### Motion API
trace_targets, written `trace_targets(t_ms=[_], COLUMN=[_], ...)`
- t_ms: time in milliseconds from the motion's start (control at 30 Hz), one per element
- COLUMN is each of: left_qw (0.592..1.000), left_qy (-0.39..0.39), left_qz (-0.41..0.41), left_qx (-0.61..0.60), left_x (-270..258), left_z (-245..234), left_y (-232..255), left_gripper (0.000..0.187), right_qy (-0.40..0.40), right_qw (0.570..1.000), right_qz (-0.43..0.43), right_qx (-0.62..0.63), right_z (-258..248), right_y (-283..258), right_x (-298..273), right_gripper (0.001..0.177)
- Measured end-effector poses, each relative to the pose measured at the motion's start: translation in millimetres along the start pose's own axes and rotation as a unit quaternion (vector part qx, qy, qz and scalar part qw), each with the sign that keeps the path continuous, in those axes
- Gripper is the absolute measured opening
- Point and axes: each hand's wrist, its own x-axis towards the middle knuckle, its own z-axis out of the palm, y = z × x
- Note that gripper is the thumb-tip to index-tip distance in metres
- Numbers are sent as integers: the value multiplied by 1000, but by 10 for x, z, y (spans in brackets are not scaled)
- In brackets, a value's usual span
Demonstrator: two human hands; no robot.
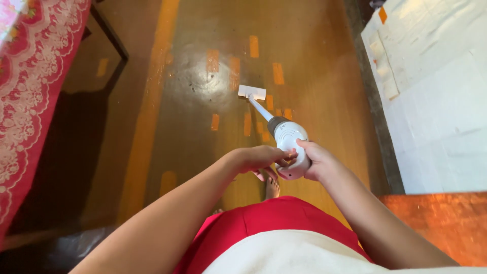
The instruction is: The person vacuums the floor using a handheld vacuum cleaner while walking around the room.
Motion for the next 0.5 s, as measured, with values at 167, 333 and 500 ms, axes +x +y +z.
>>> trace_targets(t_ms=[167, 333, 500], left_qw=[997, 992, 988], left_qy=[77, 129, 145], left_qz=[-19, -12, -29], left_qx=[-9, -4, -34], left_x=[635, 1277, 1698], left_z=[-160, -235, -162], left_y=[274, 525, 878], left_gripper=[72, 62, 67], right_qy=[-53, -39, -73], right_qw=[996, 995, 995], right_qz=[-69, -90, -59], right_qx=[21, -8, -24], right_z=[-69, -185, -423], right_y=[-626, -1232, -1725], right_x=[888, 1399, 1628], right_gripper=[40, 43, 46])
